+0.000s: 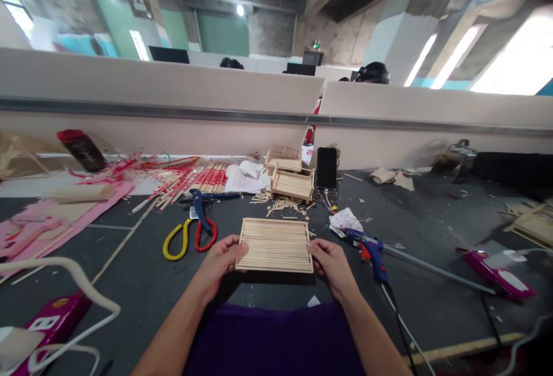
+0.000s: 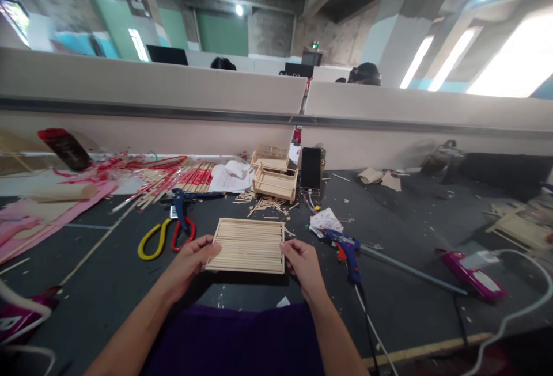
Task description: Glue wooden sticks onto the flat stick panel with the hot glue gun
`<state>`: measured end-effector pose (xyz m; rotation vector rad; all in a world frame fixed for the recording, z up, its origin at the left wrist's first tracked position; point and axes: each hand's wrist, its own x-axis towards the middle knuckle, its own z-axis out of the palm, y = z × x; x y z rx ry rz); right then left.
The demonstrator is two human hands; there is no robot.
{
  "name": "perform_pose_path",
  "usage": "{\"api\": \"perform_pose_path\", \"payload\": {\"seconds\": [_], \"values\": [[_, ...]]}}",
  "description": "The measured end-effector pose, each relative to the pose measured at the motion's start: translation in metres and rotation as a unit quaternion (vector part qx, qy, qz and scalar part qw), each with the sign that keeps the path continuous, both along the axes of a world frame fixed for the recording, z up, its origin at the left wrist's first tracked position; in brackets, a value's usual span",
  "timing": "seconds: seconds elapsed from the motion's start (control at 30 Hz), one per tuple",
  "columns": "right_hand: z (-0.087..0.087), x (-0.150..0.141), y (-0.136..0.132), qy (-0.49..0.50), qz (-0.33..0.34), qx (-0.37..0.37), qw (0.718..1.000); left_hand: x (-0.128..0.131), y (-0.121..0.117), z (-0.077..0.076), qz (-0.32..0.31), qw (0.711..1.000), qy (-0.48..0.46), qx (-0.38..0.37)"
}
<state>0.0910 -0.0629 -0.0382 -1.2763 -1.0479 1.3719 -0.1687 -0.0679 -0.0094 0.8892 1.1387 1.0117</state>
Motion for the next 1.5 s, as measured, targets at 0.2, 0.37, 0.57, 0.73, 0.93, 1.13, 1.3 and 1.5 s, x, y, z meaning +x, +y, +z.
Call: {"api": "perform_pose_path", "payload": {"seconds": [0.2, 0.37, 0.57, 0.73, 0.93, 1.13, 1.3, 1.5], "values": [[-0.002, 0.004, 0.000, -0.250, -0.038, 0.116, 0.961, -0.005, 0.005, -0.013, -0.026, 1.000, 0.006, 0.002], [0.013, 0.003, 0.004, -0.362, -0.077, 0.159, 0.915, -0.006, 0.007, -0.020, -0.047, 0.999, 0.025, -0.005], [0.037, -0.028, 0.030, -0.437, 0.060, 0.186, 0.878, -0.004, 0.009, -0.026, -0.024, 0.978, 0.194, 0.070], [0.030, -0.050, 0.049, -0.488, 0.081, 0.174, 0.852, -0.009, 0.007, -0.024, -0.009, 0.894, 0.403, 0.197], [0.019, -0.048, 0.050, -0.523, 0.091, 0.168, 0.831, -0.007, 0.001, -0.016, -0.026, 0.812, 0.541, 0.217], [0.013, -0.044, 0.050, -0.543, 0.109, 0.184, 0.812, 0.000, 0.000, -0.012, -0.068, 0.813, 0.498, 0.295], [0.010, -0.043, 0.052, -0.541, 0.111, 0.178, 0.814, 0.004, -0.002, -0.011, -0.127, 0.802, 0.490, 0.317], [0.008, -0.044, 0.052, -0.548, 0.117, 0.169, 0.811, 0.005, -0.002, -0.012, -0.136, 0.810, 0.483, 0.304]]}}
